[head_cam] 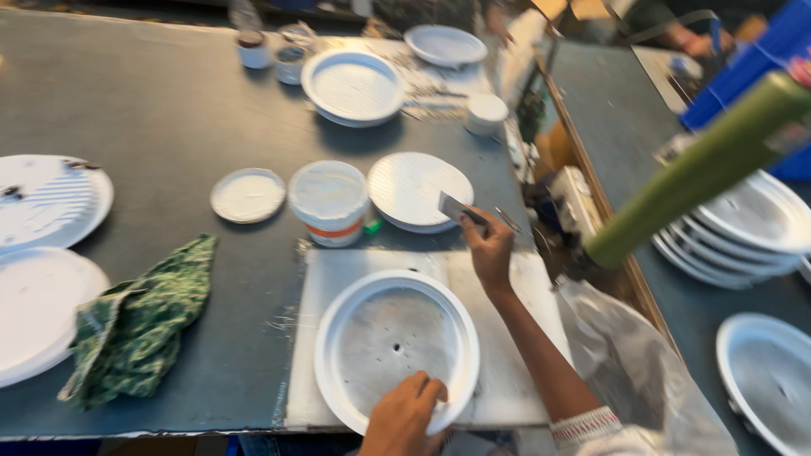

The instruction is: The person holds a round plastic light fixture housing in one hand and spreads white filler paste over its back with a small scraper, dipping the scraper into a bucket of paste as needed. They smooth the paste across the surface, set the finished housing on a stack, and pick up the next housing to repeat the process.

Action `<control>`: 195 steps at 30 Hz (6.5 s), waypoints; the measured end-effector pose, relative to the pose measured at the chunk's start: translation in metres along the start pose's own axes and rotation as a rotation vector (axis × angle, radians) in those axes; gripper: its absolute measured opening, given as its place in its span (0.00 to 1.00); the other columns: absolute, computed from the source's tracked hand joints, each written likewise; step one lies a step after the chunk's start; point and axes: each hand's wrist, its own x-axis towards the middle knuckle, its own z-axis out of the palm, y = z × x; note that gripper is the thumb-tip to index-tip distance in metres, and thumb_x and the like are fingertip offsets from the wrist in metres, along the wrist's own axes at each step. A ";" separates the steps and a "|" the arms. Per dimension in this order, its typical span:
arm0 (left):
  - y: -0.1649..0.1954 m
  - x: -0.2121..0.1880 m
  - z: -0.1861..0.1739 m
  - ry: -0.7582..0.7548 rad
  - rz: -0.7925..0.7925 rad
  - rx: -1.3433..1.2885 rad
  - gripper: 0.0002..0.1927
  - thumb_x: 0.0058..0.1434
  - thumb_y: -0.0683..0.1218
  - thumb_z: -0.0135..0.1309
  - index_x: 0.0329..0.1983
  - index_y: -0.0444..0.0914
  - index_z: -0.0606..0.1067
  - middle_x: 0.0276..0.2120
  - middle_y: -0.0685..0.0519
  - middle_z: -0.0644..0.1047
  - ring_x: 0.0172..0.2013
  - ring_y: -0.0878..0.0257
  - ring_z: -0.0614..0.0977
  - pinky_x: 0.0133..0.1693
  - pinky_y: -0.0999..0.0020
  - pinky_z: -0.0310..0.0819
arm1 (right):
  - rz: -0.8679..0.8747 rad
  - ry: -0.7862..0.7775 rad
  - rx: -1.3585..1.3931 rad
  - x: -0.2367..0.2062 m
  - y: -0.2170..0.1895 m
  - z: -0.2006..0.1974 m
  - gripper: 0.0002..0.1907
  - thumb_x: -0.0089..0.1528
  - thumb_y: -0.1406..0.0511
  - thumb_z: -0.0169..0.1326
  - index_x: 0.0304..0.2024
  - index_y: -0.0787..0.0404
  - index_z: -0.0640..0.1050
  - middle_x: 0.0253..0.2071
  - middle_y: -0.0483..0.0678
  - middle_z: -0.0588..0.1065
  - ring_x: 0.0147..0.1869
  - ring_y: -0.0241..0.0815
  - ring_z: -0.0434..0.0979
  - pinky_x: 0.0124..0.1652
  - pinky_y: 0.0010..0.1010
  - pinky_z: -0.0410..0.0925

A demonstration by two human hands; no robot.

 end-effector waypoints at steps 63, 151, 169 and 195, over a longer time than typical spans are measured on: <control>-0.088 0.013 -0.064 0.732 -0.440 -0.548 0.11 0.46 0.38 0.60 0.32 0.34 0.72 0.37 0.52 0.73 0.37 0.61 0.78 0.44 0.64 0.72 | -0.130 -1.537 -0.655 0.164 -0.109 0.188 0.31 0.55 0.60 0.64 0.61 0.63 0.76 0.51 0.52 0.81 0.47 0.42 0.83 0.47 0.37 0.76; -0.088 0.020 -0.073 0.429 -0.378 -1.730 0.28 0.67 0.49 0.47 0.70 0.38 0.67 0.61 0.48 0.75 0.60 0.59 0.75 0.60 0.64 0.67 | -0.149 -0.643 -0.756 -0.177 -0.085 -0.007 0.34 0.55 0.79 0.47 0.64 0.55 0.72 0.69 0.46 0.67 0.73 0.45 0.65 0.59 0.36 0.68; -0.003 0.039 -0.112 0.368 -0.105 -1.297 0.30 0.67 0.42 0.50 0.73 0.37 0.65 0.66 0.50 0.71 0.61 0.65 0.71 0.63 0.71 0.61 | 0.070 -0.358 -0.247 -0.150 -0.107 -0.038 0.14 0.65 0.70 0.53 0.53 0.63 0.80 0.45 0.52 0.81 0.46 0.42 0.82 0.46 0.30 0.72; 0.033 0.057 -0.114 0.352 -0.029 -0.947 0.34 0.70 0.59 0.46 0.73 0.38 0.64 0.69 0.46 0.69 0.69 0.59 0.68 0.68 0.64 0.56 | 0.019 -0.389 -0.134 -0.099 -0.167 -0.023 0.14 0.63 0.68 0.56 0.51 0.67 0.79 0.36 0.52 0.81 0.33 0.35 0.80 0.35 0.28 0.73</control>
